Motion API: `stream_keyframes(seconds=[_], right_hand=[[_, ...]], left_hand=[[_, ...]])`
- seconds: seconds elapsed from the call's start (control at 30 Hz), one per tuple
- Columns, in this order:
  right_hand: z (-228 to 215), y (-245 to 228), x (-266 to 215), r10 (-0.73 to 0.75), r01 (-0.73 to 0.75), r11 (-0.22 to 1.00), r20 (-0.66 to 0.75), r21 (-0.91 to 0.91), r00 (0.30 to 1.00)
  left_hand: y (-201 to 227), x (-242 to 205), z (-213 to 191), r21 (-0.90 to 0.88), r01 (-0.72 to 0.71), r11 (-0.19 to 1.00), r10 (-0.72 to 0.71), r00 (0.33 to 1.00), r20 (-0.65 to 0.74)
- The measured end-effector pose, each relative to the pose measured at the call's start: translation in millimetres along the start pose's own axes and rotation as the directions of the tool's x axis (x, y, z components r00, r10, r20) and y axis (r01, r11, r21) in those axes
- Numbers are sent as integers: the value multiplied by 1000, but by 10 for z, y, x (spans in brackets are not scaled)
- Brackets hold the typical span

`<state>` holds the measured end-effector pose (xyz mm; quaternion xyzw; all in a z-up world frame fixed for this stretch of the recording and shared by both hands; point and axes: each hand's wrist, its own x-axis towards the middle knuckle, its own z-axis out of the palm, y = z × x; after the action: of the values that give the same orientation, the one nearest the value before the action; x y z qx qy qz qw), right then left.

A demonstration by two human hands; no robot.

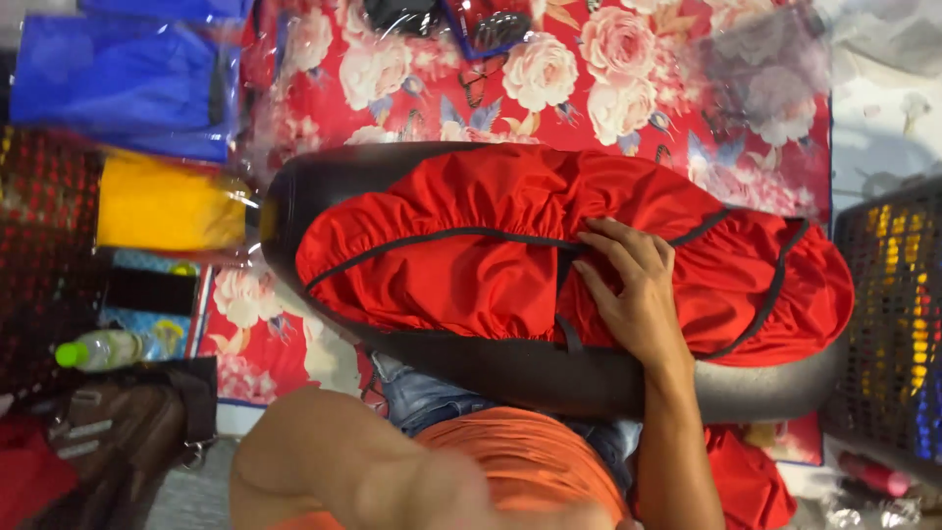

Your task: Fitting and smoothing a red elasticized fabric cover onto a motorcycle seat.

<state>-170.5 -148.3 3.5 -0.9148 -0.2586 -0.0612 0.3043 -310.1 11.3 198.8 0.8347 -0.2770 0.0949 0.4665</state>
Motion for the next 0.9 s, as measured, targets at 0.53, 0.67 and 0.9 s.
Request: stream_keyframes(seconds=[0.53,0.67,0.9], right_hand=[[49,90,-26,-143,72,970,-306,-232,941],[-161,-111,-82,-281,157,934,-390,-321,877],[-506,-430,-95,-260,90,911,-391,-403,883]], left_hand=[[-2496,-58,158,642,20,767,49,995,-89],[-2231,-73,-53,486,-64,872,242,918,-314],[-1872,-296,-346,542,-111,833,387,817,-428]])
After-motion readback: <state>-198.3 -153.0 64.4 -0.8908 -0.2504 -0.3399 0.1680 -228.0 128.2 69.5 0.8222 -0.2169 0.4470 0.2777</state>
